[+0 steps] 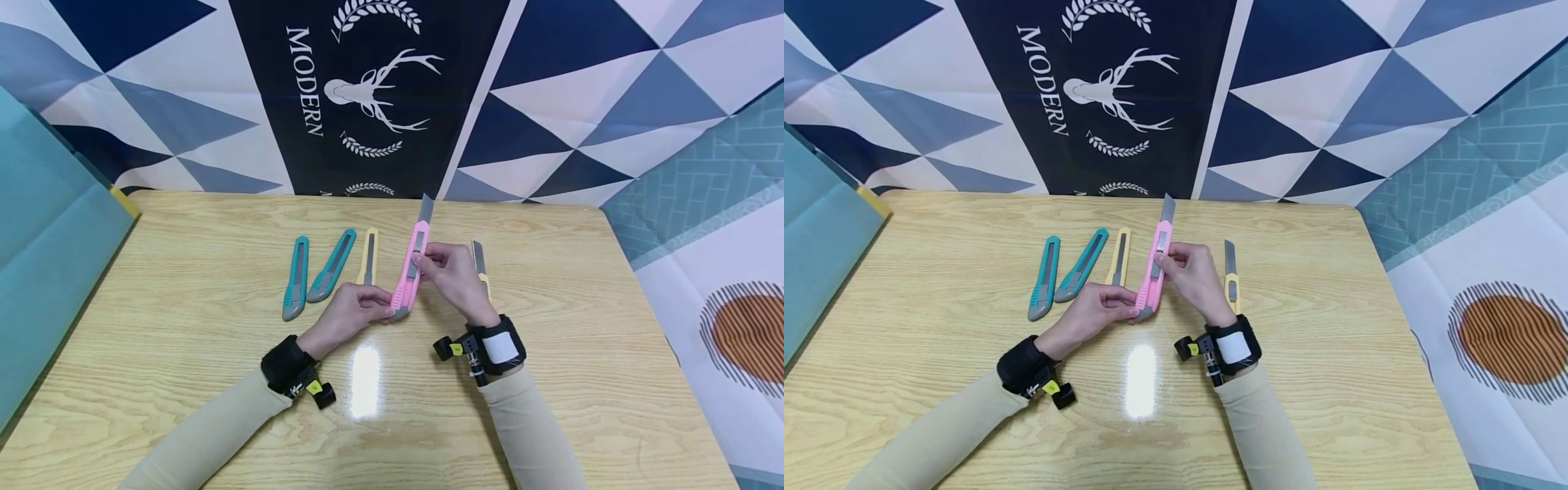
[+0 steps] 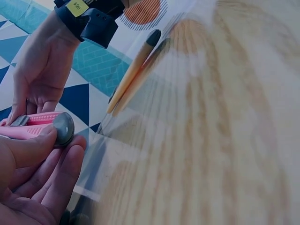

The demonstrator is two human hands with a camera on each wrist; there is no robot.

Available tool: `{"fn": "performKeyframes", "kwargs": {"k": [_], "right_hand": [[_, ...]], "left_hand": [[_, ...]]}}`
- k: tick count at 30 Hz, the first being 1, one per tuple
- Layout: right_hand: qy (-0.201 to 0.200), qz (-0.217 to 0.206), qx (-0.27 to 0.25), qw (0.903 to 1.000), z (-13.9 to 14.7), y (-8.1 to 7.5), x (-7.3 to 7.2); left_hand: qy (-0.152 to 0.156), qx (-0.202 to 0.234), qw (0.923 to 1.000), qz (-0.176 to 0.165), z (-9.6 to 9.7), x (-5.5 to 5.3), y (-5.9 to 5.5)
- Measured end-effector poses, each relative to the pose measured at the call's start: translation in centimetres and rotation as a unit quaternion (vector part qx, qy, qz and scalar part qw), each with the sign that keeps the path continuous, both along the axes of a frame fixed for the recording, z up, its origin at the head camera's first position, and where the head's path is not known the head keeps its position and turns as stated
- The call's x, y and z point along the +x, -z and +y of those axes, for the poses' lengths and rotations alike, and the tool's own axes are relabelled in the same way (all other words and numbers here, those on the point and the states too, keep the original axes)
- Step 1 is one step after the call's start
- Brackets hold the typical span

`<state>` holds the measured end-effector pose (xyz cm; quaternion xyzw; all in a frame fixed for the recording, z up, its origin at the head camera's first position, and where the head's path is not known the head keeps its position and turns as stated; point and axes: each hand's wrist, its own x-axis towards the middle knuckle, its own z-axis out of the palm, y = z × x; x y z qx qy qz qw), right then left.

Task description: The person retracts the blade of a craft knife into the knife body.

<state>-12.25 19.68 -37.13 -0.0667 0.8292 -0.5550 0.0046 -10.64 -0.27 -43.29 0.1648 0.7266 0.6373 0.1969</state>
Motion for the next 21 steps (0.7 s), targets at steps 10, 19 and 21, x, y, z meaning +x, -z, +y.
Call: {"fn": "performKeyframes", "kwargs": {"k": [10,19,21], "right_hand": [[0.001,-0.018,-0.012,0.9998,-0.07,0.32,-0.17],[-0.030,-0.066,-0.042,0.9965,-0.13,0.33,-0.17],[-0.037,-0.067,-0.042,0.9962,-0.33,-0.11,0.06]], "left_hand": [[-0.014,-0.007,0.9999,-0.002,-0.12,-0.31,-0.23],[-0.018,-0.001,0.9998,-0.002,-0.18,-0.36,-0.11],[-0.018,0.000,0.9998,-0.004,-0.15,-0.35,-0.10]]}}
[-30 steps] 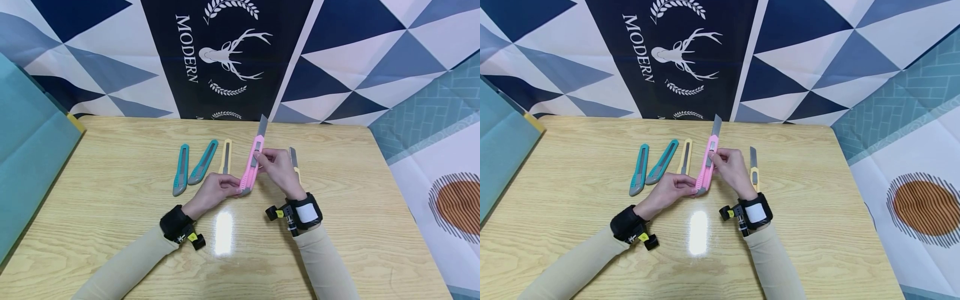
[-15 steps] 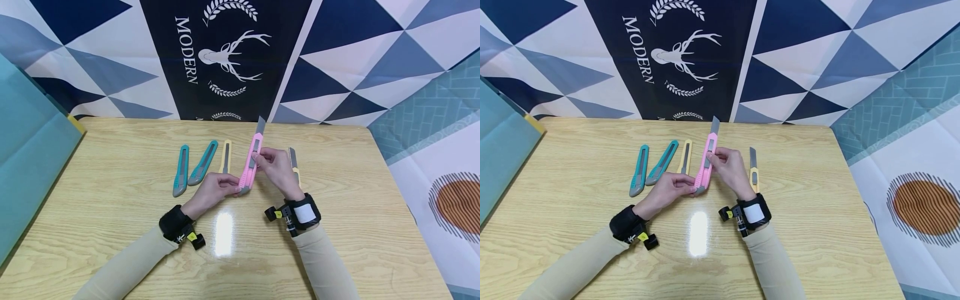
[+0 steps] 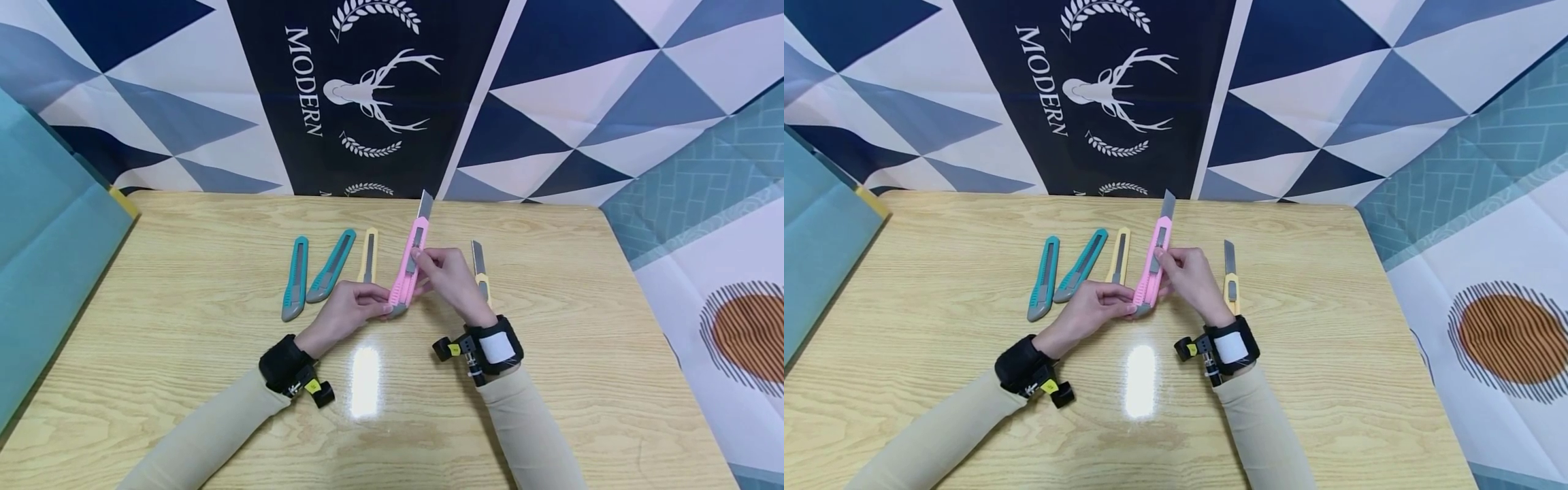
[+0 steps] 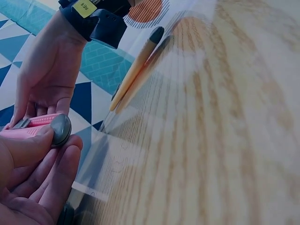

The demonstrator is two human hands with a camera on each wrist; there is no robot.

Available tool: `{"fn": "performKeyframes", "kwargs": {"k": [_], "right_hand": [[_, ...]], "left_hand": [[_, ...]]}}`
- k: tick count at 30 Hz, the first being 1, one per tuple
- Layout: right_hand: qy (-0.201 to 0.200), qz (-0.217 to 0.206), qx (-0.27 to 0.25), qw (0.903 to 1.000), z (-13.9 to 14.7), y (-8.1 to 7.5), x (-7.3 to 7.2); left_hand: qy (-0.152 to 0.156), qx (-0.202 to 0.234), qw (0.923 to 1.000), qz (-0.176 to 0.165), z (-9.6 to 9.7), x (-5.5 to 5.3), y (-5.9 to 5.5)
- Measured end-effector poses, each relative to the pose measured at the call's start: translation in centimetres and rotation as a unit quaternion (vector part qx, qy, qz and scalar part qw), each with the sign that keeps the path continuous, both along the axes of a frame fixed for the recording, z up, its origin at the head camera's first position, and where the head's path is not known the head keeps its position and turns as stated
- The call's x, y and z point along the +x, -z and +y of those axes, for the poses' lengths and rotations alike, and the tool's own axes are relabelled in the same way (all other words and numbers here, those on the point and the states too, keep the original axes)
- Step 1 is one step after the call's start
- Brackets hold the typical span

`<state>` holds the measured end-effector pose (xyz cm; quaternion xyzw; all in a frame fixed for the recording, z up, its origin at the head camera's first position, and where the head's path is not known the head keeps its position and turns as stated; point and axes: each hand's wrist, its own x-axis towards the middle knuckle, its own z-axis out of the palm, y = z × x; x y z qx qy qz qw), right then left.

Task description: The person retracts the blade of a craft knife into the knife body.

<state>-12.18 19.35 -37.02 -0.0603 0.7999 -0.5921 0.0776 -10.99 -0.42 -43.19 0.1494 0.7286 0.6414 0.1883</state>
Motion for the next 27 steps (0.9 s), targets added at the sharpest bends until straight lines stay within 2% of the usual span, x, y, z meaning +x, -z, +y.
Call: {"fn": "performKeyframes", "kwargs": {"k": [6,9,18,27], "right_hand": [[0.009,0.026,0.030,0.9992,-1.0,-2.4,1.2],[0.013,0.032,0.041,0.9986,-1.1,-2.6,1.3],[0.008,0.029,0.029,0.9991,-0.1,0.4,0.0],[0.016,0.036,0.032,0.9987,-0.3,0.8,-0.1]], "left_hand": [[0.001,0.003,1.0000,-0.003,0.1,0.1,-0.1],[0.001,0.004,1.0000,-0.003,0.1,0.1,-0.1],[0.009,0.008,0.9999,-0.001,-0.1,0.0,0.0],[-0.002,0.003,0.9999,0.010,-0.2,-0.1,0.0]]}}
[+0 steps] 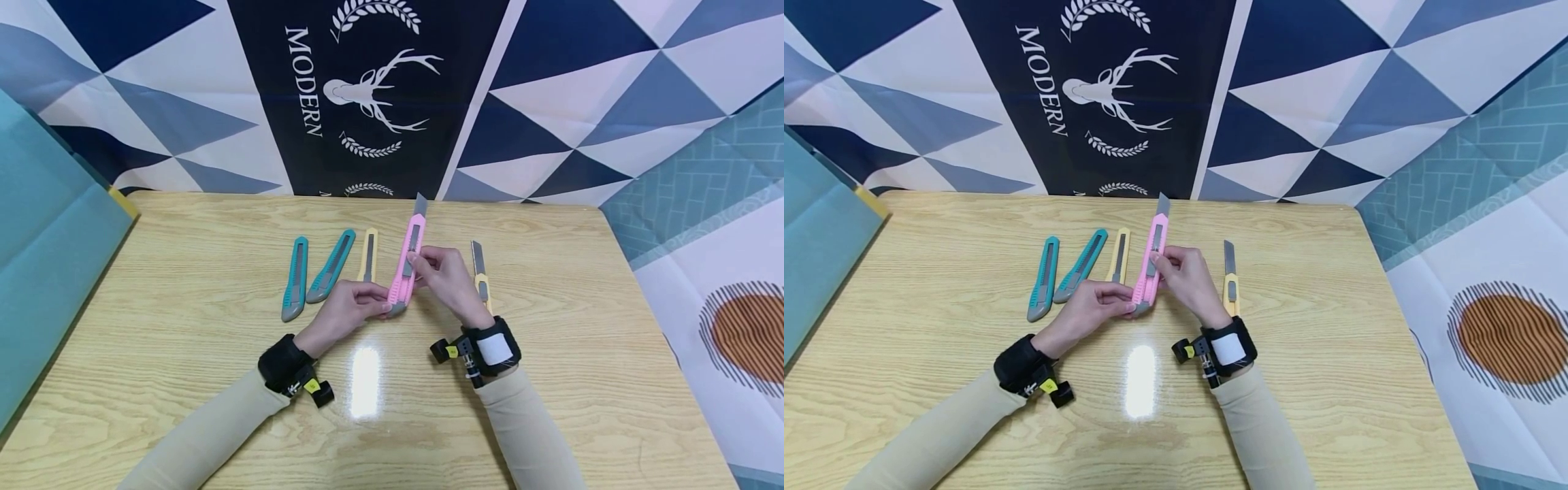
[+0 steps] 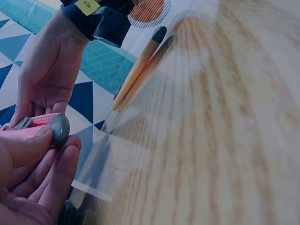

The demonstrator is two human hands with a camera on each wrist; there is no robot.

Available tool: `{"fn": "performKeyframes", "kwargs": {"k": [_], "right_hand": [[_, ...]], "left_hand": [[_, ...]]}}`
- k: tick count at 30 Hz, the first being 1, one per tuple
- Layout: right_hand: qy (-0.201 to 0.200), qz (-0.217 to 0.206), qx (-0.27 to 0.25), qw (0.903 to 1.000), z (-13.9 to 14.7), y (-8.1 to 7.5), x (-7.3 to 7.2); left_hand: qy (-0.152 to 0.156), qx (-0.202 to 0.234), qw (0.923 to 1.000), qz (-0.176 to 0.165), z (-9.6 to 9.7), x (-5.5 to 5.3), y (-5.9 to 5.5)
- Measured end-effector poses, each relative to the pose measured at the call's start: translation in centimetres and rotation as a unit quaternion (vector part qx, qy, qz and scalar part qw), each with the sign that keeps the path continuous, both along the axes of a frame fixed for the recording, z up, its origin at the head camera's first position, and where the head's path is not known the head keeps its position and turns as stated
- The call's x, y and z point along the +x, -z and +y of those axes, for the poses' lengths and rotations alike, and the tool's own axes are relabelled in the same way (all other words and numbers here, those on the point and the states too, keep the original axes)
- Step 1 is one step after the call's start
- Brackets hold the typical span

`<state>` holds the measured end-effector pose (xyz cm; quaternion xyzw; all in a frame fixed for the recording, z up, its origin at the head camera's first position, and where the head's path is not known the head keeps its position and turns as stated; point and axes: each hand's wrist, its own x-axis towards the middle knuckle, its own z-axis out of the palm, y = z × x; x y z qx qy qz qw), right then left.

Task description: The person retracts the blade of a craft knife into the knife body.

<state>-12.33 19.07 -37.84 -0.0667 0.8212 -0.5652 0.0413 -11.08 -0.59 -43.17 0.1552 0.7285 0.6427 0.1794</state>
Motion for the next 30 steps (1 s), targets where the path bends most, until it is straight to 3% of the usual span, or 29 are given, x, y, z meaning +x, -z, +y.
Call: {"fn": "performKeyframes", "kwargs": {"k": [3,10,21,30], "right_hand": [[-0.003,-0.005,-0.008,0.9999,0.0,-0.1,0.0],[-0.003,0.000,-0.025,0.9997,-0.8,-3.0,1.3],[-0.012,-0.020,-0.027,0.9994,-1.0,-3.5,1.5],[-0.025,-0.002,-0.020,0.9995,-0.8,-3.3,1.5]], "left_hand": [[-0.005,-0.004,1.0000,-0.003,0.0,0.0,-0.1],[-0.011,-0.003,0.9999,-0.009,0.0,-0.1,-0.2],[-0.017,-0.008,0.9998,0.006,-0.1,-0.2,-0.1],[-0.010,0.004,0.9999,0.009,0.0,0.0,-0.1]]}}
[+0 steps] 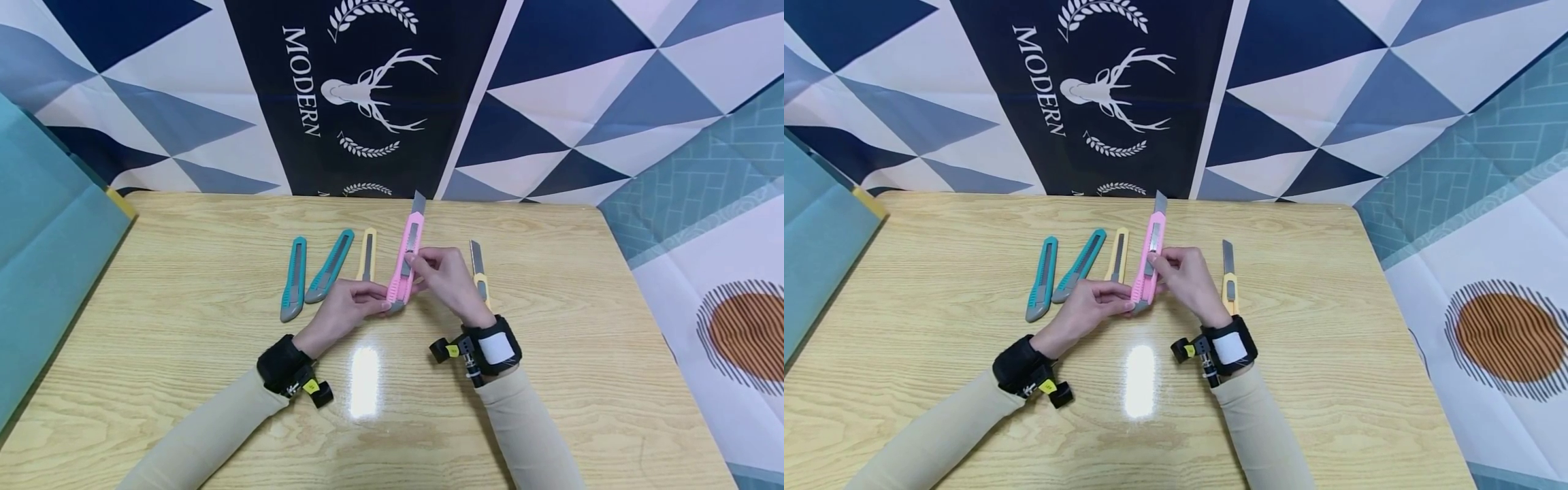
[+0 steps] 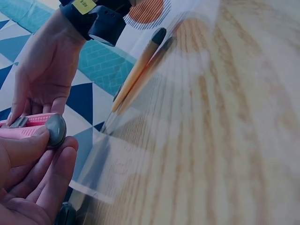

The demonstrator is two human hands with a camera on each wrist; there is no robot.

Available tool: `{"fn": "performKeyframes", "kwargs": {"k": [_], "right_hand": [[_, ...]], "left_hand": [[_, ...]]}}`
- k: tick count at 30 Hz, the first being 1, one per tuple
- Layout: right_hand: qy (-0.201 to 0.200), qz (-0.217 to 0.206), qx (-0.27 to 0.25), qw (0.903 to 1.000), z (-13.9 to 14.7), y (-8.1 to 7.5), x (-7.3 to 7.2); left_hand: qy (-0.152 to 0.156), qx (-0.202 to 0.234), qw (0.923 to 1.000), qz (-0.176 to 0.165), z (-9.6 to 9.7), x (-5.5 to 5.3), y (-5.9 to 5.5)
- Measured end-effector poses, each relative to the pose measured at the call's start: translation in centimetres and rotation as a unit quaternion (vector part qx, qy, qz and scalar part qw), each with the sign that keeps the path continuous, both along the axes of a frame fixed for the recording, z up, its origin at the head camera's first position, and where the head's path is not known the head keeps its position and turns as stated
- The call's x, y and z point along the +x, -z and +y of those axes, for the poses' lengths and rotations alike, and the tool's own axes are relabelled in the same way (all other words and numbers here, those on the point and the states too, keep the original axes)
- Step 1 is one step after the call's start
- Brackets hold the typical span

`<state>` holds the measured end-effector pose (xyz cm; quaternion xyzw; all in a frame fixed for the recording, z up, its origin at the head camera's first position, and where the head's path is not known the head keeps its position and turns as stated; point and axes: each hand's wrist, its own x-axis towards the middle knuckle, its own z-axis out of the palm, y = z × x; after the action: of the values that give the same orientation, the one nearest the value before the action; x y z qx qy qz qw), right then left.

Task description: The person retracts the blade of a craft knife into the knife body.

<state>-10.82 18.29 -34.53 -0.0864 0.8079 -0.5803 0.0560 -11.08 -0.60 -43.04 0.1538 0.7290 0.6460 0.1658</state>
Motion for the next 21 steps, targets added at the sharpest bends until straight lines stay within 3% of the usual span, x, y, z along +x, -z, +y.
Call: {"fn": "performKeyframes", "kwargs": {"k": [11,21], "right_hand": [[0.005,0.005,0.004,1.0000,-0.34,0.08,0.07],[-0.025,-0.042,-0.015,0.9987,-0.42,0.33,-0.21]], "left_hand": [[-0.010,-0.004,0.9999,-0.003,-0.23,-0.04,-0.25],[-0.019,0.011,0.9997,-0.011,-0.19,-0.22,-0.36]]}}
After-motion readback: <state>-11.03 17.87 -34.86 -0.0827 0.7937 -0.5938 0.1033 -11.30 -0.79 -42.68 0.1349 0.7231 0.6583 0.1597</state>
